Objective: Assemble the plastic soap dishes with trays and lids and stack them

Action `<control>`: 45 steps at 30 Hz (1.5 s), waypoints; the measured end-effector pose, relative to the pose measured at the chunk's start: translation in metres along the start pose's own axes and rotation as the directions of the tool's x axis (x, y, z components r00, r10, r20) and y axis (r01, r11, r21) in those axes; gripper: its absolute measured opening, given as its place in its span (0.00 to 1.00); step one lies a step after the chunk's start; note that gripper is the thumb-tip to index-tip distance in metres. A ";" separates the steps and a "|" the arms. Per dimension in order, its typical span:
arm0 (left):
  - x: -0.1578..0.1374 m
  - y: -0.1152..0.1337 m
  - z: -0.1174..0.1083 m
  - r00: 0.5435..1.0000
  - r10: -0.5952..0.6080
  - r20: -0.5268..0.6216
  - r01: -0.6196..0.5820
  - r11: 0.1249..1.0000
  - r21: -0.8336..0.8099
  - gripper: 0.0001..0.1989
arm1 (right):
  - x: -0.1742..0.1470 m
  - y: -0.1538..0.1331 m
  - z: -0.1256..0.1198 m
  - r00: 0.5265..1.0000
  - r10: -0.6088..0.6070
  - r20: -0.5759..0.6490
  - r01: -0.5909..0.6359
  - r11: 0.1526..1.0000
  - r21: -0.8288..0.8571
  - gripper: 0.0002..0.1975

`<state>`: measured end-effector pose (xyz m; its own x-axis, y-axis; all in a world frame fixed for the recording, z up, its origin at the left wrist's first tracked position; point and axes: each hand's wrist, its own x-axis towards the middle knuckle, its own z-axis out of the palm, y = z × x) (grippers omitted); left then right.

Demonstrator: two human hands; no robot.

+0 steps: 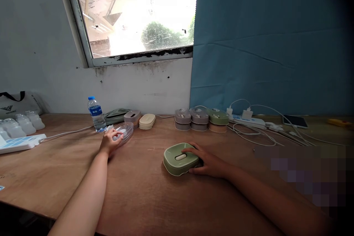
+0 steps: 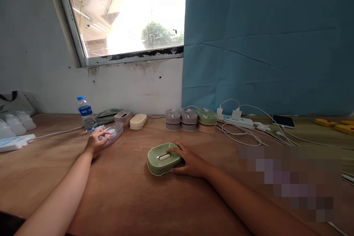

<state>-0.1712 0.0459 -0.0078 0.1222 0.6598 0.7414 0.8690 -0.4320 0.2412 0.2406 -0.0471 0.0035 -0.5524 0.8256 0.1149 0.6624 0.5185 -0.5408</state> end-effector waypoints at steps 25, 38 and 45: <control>-0.011 0.167 0.035 0.632 0.665 0.398 -0.308 0.686 -0.659 0.17 | 0.001 0.008 0.004 0.998 -0.048 -0.049 0.048 0.999 0.008 0.38; -0.005 0.158 0.031 0.770 0.493 0.405 -0.019 0.653 -0.757 0.15 | 0.006 0.019 0.006 0.993 -0.064 -0.097 0.096 0.925 0.367 0.31; -0.006 0.158 0.034 0.792 0.446 0.417 0.043 0.641 -0.766 0.15 | 0.006 0.024 0.005 0.994 -0.078 -0.081 0.106 0.886 0.452 0.30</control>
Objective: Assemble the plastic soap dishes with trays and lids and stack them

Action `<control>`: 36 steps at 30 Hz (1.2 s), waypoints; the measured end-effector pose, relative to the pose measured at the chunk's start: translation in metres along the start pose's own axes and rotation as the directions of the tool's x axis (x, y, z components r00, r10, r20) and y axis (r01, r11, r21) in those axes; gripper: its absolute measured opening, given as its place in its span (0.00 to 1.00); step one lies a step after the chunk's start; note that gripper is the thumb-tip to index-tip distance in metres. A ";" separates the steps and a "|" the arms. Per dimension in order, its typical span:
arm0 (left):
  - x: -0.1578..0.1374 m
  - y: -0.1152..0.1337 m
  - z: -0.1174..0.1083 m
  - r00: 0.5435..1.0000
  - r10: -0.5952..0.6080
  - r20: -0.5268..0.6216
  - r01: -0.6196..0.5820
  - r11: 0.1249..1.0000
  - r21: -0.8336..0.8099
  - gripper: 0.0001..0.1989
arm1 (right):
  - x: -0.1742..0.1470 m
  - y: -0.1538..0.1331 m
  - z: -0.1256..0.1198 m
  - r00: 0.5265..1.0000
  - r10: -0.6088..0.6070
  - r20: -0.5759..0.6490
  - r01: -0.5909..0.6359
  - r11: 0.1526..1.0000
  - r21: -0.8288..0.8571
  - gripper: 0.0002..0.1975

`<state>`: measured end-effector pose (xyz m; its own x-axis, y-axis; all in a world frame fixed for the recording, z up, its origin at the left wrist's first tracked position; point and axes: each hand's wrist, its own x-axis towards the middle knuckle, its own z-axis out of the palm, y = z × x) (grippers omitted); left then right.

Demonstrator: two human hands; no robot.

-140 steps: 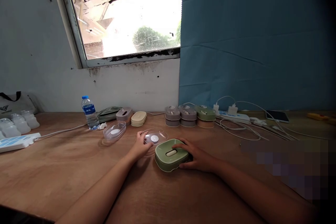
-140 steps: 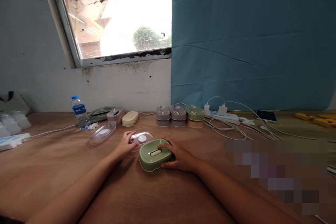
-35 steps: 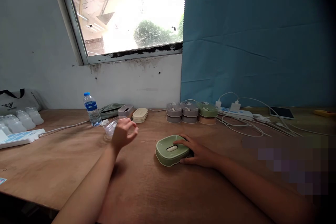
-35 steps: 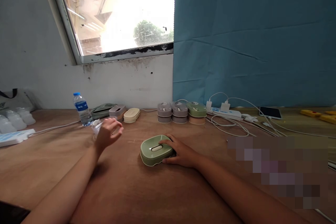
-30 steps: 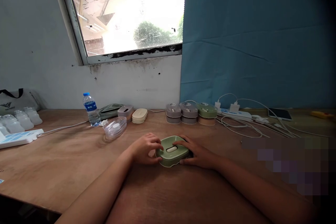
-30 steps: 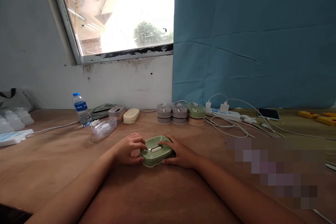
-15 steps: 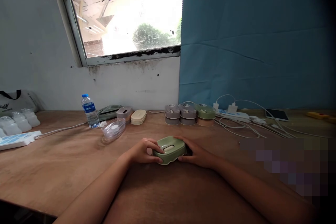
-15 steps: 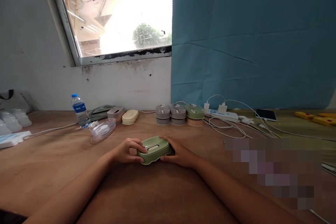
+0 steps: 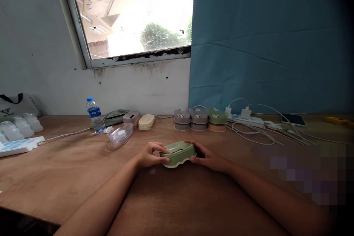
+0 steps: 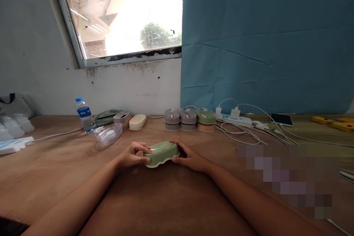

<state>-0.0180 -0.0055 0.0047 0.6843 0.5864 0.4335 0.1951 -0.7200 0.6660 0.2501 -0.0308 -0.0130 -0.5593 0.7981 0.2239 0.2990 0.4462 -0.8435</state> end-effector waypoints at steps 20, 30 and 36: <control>-0.003 -0.005 -0.003 0.807 0.099 -0.582 0.044 0.973 0.227 0.12 | -0.003 -0.003 0.002 0.999 -0.031 0.006 0.032 0.979 -0.200 0.44; 0.040 -0.096 -0.035 0.724 0.296 -0.623 0.248 0.732 0.635 0.14 | -0.002 -0.001 0.002 0.995 -0.095 0.008 0.092 0.943 -0.321 0.36; 0.061 -0.135 -0.056 0.753 0.276 -0.598 0.263 0.707 0.657 0.17 | -0.003 -0.001 0.001 0.995 -0.098 0.003 0.093 0.939 -0.332 0.36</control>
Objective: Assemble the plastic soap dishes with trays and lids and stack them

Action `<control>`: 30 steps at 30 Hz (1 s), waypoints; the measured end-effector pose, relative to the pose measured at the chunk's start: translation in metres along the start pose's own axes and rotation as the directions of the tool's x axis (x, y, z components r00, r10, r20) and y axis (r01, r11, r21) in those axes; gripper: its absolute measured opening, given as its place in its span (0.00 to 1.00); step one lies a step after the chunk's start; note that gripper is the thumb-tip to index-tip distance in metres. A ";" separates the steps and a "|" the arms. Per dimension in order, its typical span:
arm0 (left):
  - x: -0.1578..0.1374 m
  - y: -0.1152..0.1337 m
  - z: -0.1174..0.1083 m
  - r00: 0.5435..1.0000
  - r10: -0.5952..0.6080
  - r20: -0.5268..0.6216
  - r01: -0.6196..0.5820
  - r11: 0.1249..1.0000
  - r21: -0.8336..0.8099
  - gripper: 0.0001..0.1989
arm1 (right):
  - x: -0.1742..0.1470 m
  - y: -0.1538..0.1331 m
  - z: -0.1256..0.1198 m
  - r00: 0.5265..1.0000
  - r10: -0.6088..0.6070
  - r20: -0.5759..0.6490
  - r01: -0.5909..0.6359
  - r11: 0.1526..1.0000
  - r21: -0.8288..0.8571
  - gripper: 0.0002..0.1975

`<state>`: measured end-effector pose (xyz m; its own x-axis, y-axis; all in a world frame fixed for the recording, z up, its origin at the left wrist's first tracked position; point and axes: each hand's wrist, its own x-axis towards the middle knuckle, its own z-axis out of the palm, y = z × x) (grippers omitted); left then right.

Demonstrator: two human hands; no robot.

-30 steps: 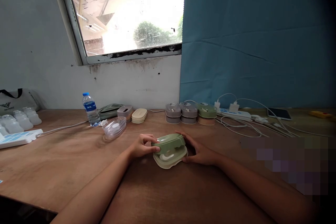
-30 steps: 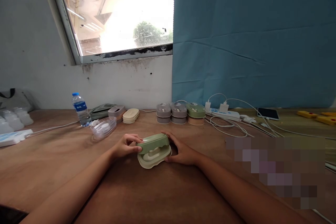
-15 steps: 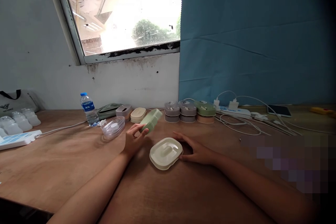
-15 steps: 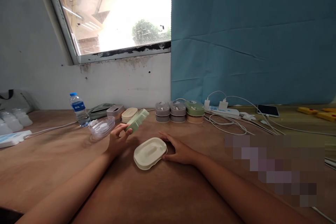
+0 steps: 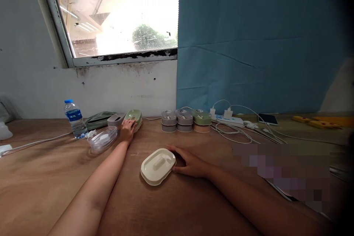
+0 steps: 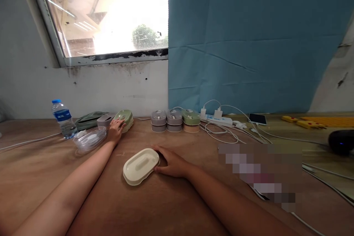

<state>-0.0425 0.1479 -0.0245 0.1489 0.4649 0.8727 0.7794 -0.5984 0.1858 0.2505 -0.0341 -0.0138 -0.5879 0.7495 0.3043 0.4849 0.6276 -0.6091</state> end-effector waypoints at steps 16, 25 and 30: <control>0.005 -0.021 0.012 0.996 -0.002 0.092 0.004 1.000 -0.021 0.14 | 0.000 -0.003 -0.001 1.000 -0.002 0.004 0.002 1.000 -0.013 0.36; 0.012 -0.009 0.001 0.999 -0.011 -0.032 0.010 0.999 -0.030 0.16 | 0.000 -0.004 -0.001 1.000 0.013 0.008 -0.013 1.000 -0.025 0.36; 0.036 -0.003 -0.018 0.984 -0.069 -0.164 0.066 0.998 -0.020 0.16 | 0.000 -0.004 -0.001 0.999 0.031 0.008 -0.031 0.999 -0.020 0.36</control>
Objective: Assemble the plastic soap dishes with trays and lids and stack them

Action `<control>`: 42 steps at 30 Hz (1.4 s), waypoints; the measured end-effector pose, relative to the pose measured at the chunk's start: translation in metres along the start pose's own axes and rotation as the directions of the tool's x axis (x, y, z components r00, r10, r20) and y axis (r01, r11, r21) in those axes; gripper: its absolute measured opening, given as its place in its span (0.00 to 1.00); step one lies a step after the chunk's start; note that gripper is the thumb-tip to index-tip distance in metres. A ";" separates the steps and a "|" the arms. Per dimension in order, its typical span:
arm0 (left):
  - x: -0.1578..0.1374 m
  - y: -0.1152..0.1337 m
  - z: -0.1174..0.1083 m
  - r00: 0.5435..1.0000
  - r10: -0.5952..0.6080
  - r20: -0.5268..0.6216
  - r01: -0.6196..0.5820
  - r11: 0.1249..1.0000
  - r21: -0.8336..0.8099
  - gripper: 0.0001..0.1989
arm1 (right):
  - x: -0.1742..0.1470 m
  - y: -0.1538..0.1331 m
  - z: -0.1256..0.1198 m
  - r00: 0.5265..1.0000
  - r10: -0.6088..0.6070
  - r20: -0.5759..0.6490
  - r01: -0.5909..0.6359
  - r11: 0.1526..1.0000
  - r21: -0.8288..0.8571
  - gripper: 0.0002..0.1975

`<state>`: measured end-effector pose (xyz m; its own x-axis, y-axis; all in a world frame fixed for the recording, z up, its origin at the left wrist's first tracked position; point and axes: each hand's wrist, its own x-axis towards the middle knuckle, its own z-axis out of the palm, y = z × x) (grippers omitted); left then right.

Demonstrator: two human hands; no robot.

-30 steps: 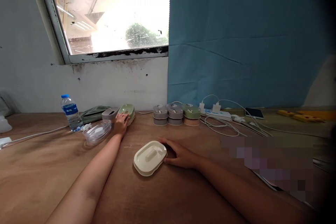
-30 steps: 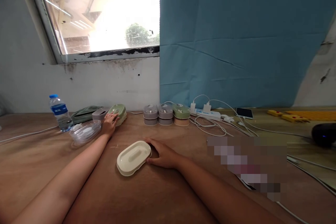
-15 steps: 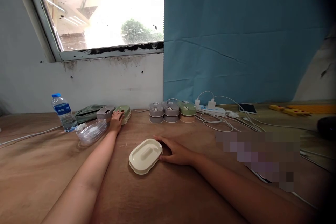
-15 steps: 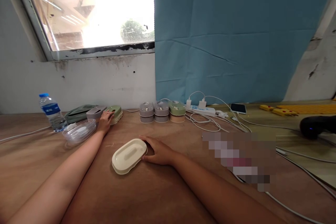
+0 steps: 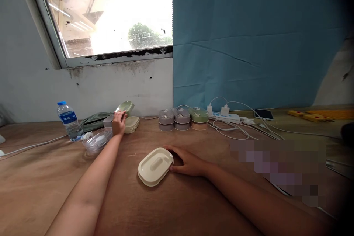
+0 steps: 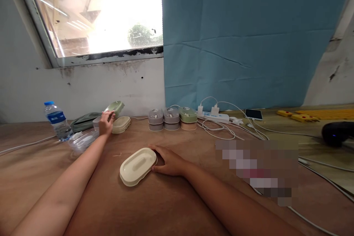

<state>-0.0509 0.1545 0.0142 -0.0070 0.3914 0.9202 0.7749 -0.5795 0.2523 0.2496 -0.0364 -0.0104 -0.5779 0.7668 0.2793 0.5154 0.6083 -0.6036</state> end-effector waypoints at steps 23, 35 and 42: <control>-0.078 0.041 -0.122 0.797 0.076 0.599 -0.031 0.996 -0.085 0.12 | 0.001 0.004 0.002 0.999 -0.029 -0.015 0.029 0.999 -0.037 0.30; -0.078 0.022 -0.108 0.798 0.055 0.600 -0.097 0.995 0.038 0.12 | 0.003 0.004 0.002 0.998 -0.057 0.023 0.058 0.998 -0.010 0.16; -0.071 0.072 -0.124 0.823 0.160 0.544 -0.104 0.986 -0.132 0.12 | 0.004 0.008 0.002 0.996 -0.080 -0.042 0.083 0.994 0.066 0.13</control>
<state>-0.0732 -0.0034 0.0035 0.4621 0.6189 0.6352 0.6815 -0.7061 0.1922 0.2503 -0.0287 -0.0153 -0.5906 0.7234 0.3576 0.4230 0.6549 -0.6263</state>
